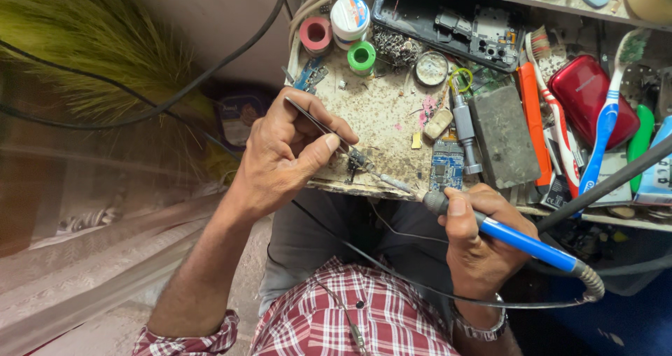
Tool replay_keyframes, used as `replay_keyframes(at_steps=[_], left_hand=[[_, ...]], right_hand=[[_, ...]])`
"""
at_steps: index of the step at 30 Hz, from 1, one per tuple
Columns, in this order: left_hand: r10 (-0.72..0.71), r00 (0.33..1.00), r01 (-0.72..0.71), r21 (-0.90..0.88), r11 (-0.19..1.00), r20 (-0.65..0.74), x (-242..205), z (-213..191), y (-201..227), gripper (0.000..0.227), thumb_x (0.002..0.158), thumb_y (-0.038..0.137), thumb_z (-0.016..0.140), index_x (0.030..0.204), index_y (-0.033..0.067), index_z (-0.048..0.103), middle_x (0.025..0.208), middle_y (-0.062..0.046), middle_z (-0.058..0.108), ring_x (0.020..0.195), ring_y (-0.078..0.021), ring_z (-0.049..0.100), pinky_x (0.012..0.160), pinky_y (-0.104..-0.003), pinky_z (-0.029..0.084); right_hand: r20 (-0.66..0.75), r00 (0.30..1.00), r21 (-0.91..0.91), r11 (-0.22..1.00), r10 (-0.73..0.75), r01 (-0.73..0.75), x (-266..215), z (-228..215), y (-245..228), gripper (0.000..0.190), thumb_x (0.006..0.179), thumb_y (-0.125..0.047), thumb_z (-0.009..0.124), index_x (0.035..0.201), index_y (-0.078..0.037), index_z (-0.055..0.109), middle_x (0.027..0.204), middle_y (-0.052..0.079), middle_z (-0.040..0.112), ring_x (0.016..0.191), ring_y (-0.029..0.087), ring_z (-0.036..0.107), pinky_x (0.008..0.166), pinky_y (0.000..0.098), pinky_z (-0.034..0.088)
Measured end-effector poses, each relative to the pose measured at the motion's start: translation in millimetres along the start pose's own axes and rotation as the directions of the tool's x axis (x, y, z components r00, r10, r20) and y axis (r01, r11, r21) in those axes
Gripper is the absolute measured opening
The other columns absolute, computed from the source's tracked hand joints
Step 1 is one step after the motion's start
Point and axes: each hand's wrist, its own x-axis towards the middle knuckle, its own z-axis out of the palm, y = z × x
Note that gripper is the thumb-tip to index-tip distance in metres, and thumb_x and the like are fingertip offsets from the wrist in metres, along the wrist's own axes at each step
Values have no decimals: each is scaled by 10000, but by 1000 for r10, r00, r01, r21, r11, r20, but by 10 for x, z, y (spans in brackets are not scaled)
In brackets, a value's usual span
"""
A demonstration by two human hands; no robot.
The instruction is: The person sits on the floor and uses a soldering iron and tweezers to work on a small circuit board. They repeatedly apply heat and solder to specific points on the board while holding it steady.
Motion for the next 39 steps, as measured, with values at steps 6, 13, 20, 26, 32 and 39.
replay_keyframes(at_steps=[6, 13, 20, 26, 32, 39], left_hand=[[-2, 1000, 2, -19, 1000, -3, 3, 4, -8, 194, 1016, 51, 619, 1152, 65, 481, 1102, -97, 756, 950, -68, 653, 829, -250, 567], [25, 1000, -24, 21, 999, -8, 14, 7, -2, 189, 1016, 65, 620, 1141, 67, 478, 1073, -77, 765, 916, -58, 665, 808, -239, 571], [52, 999, -51, 71, 996, -9, 13, -3, -6, 184, 1012, 62, 625, 1139, 58, 492, 1061, -70, 772, 895, -53, 645, 785, -234, 555], [38, 999, -37, 40, 998, -16, 22, 5, 1, 190, 1001, 50, 627, 1141, 56, 499, 1066, -68, 768, 873, -44, 623, 762, -231, 539], [16, 1000, -16, 25, 1000, -23, 12, 8, 2, 181, 1001, 44, 626, 1135, 57, 505, 1068, -80, 762, 894, -50, 628, 783, -233, 548], [16, 1000, -16, -3, 1000, -10, 9, 5, -14, 185, 1008, 53, 617, 1145, 53, 493, 1082, -81, 760, 940, -66, 653, 824, -251, 571]], right_hand=[[111, 949, -111, 945, -295, 307, 28, -182, -164, 93, 934, -72, 704, 958, 14, 678, 826, 94, 680, 648, 169, 626, 643, 265, 484], [289, 876, -267, 846, -387, 462, 104, -320, -364, 105, 876, -85, 769, 891, -21, 688, 783, 58, 681, 662, 199, 647, 634, 271, 514], [227, 889, -195, 876, -397, 441, 140, -453, -366, 126, 927, -113, 753, 893, -19, 677, 753, 48, 678, 651, 160, 642, 651, 275, 510], [-19, 984, 65, 982, -177, 178, 7, -246, 37, 255, 1052, -142, 699, 899, 51, 635, 765, 100, 636, 631, 147, 553, 600, 247, 422], [-233, 957, 311, 945, 175, -97, -97, -213, 190, 273, 965, -187, 698, 856, 40, 595, 822, 115, 625, 635, 137, 527, 517, 239, 377], [-117, 993, 17, 1000, 21, -19, -104, -141, 133, 290, 1020, -178, 682, 890, 77, 635, 759, 107, 615, 613, 133, 558, 550, 222, 448]])
